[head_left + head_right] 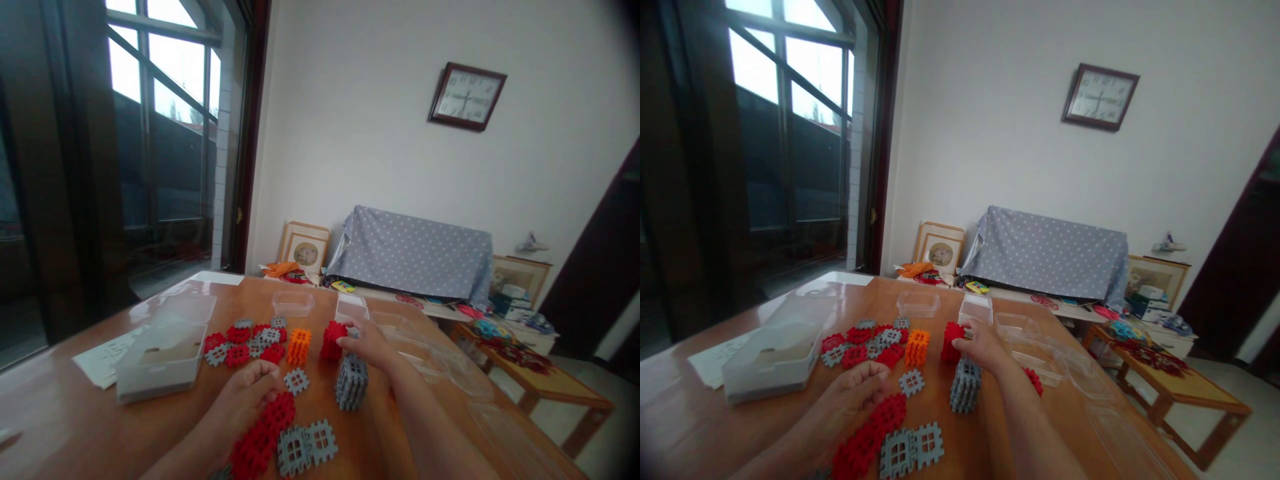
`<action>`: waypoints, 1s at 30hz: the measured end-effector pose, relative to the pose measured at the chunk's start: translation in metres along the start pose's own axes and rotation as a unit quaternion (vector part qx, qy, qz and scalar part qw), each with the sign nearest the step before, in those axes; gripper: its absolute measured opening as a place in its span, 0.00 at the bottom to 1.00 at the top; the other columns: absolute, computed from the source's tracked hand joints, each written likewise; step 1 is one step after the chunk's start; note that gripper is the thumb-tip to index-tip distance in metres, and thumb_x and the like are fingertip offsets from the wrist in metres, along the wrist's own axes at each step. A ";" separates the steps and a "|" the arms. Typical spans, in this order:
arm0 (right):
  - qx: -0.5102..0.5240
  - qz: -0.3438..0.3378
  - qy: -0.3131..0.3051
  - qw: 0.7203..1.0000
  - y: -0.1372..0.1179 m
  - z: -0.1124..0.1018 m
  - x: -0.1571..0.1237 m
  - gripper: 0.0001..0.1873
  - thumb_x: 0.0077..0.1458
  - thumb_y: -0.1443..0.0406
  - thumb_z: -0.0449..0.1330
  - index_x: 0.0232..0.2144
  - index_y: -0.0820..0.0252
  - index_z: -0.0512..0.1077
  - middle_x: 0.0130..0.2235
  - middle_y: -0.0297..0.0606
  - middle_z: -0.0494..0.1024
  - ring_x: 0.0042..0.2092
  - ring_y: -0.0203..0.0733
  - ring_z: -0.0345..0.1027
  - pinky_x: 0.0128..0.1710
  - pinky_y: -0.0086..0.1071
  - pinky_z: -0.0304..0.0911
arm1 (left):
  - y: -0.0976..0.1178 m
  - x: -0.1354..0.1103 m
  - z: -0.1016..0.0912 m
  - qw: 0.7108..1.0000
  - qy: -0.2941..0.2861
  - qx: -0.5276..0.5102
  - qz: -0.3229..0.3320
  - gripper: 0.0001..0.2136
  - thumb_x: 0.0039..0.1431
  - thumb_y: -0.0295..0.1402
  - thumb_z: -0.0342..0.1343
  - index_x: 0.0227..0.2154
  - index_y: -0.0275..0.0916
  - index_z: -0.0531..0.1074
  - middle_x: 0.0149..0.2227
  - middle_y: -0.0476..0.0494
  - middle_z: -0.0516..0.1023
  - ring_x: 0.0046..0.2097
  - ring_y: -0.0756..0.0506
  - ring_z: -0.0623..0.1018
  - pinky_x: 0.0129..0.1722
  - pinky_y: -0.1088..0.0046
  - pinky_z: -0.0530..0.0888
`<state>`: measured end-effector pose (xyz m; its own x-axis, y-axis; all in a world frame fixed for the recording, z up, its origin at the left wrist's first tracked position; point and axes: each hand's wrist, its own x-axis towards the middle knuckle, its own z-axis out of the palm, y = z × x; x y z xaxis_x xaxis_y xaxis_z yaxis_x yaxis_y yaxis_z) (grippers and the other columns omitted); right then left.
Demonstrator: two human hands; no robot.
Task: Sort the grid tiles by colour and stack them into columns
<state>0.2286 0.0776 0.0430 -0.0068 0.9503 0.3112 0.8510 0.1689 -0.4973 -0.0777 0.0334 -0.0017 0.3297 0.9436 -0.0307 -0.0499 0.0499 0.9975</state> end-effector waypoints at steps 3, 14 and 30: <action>-0.007 0.003 -0.026 1.000 0.014 0.004 0.016 0.21 0.46 0.56 0.68 0.45 0.53 0.78 0.44 0.39 0.82 0.46 0.50 0.74 0.47 0.41 0.66 | 0.002 0.002 0.000 1.000 0.012 0.006 -0.004 0.16 0.56 0.49 0.59 0.32 0.40 0.70 0.28 0.52 0.73 0.31 0.50 0.70 0.31 0.76 0.64; -0.042 0.004 -0.070 0.997 0.046 0.018 0.045 0.22 0.43 0.53 0.70 0.42 0.50 0.79 0.46 0.39 0.80 0.49 0.52 0.71 0.51 0.42 0.63 | -0.011 0.013 -0.006 1.000 0.011 0.021 0.001 0.14 0.59 0.47 0.58 0.31 0.40 0.68 0.28 0.53 0.70 0.30 0.50 0.67 0.31 0.76 0.63; 0.006 0.007 0.037 0.999 0.033 0.005 0.029 0.28 0.47 0.51 0.67 0.50 0.56 0.76 0.54 0.44 0.78 0.56 0.54 0.68 0.59 0.46 0.58 | -0.008 0.011 -0.002 0.999 0.029 0.029 -0.016 0.15 0.58 0.48 0.58 0.32 0.40 0.68 0.26 0.52 0.69 0.28 0.50 0.67 0.29 0.76 0.62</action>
<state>0.2538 0.1125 0.0315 0.0450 0.9310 0.3624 0.8445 0.1583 -0.5116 -0.0759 0.0440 -0.0103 0.2759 0.9591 -0.0640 0.0148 0.0623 0.9979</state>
